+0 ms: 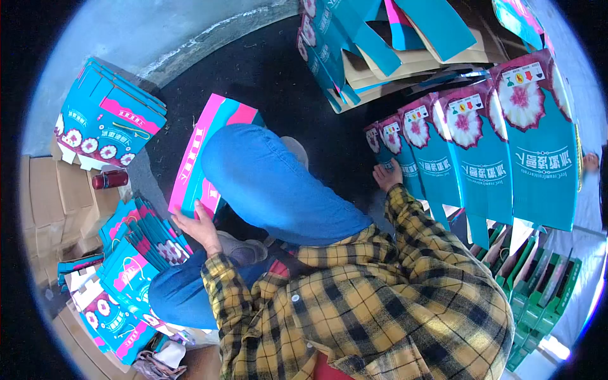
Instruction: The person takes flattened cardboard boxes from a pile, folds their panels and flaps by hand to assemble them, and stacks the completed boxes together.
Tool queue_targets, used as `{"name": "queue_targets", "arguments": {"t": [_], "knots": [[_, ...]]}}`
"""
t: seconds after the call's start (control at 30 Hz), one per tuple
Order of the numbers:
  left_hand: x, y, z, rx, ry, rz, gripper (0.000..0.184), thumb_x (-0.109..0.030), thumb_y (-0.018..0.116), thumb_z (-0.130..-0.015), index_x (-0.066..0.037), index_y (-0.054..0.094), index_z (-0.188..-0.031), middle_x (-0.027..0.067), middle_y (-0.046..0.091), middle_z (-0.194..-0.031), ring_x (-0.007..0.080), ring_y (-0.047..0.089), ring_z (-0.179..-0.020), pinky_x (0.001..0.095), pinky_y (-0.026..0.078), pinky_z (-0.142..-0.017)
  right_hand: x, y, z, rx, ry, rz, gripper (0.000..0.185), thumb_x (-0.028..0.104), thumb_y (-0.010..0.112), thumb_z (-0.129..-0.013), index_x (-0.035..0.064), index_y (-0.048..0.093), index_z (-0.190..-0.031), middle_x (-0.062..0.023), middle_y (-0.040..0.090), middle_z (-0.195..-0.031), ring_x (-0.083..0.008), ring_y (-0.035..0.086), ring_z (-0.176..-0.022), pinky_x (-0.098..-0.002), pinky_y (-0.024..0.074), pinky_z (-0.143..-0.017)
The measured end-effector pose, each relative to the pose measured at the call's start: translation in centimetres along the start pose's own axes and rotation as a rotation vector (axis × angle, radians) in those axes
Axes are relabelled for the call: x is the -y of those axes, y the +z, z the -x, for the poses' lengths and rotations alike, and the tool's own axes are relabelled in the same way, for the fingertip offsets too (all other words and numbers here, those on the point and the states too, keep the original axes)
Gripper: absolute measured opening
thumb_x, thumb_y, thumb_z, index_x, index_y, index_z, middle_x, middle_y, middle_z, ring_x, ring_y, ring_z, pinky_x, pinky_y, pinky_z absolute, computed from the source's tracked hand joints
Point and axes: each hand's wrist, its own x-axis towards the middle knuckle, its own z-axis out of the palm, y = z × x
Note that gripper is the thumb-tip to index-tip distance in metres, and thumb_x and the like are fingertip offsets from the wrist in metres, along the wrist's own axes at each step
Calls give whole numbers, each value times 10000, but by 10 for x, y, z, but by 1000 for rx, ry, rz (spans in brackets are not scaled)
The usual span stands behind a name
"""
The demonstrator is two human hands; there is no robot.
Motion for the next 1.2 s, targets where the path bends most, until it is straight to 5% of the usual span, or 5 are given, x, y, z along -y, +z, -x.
{"name": "queue_targets", "arguments": {"t": [0.07,0.2,0.33,0.7,1.2], "knots": [[7,3,-1,10,-142,111,825,-386,655,-884,125,258,-1395,321,323,-1415,417,303,-1337,461,219,-1123,-2,-4,-10,19,20,-151,762,422,718,-777,-31,383,-1290,-152,477,-1292,-308,437,-1271,-458,382,-1043],[2,1,-3,47,-206,363,894,-399,676,-871,149,208,-1399,299,334,-1411,341,342,-1322,411,227,-1125,0,-6,-13,103,6,-293,532,262,698,-802,-4,456,-1195,-141,482,-1262,-311,485,-1221,-467,412,-1022],[19,7,-7,31,-189,253,873,-396,680,-868,136,232,-1396,281,356,-1402,326,368,-1301,405,259,-1107,-1,3,-4,72,-53,-338,437,208,671,-821,1,473,-1151,-137,461,-1285,-309,493,-1214,-478,417,-1017],[30,6,-11,113,-320,175,987,-476,664,-855,145,150,-1425,293,224,-1488,341,229,-1396,394,171,-1155,11,-12,-15,149,-15,-372,530,168,672,-803,15,408,-1237,-150,423,-1351,-335,481,-1228,-490,408,-1025],[103,17,-7,134,-241,193,880,-372,661,-892,130,172,-1424,259,318,-1430,288,351,-1305,371,271,-1101,75,-60,-88,62,-98,-308,395,94,649,-727,-29,482,-1063,-230,549,-1149,-377,581,-1027,-469,497,-924]]}}
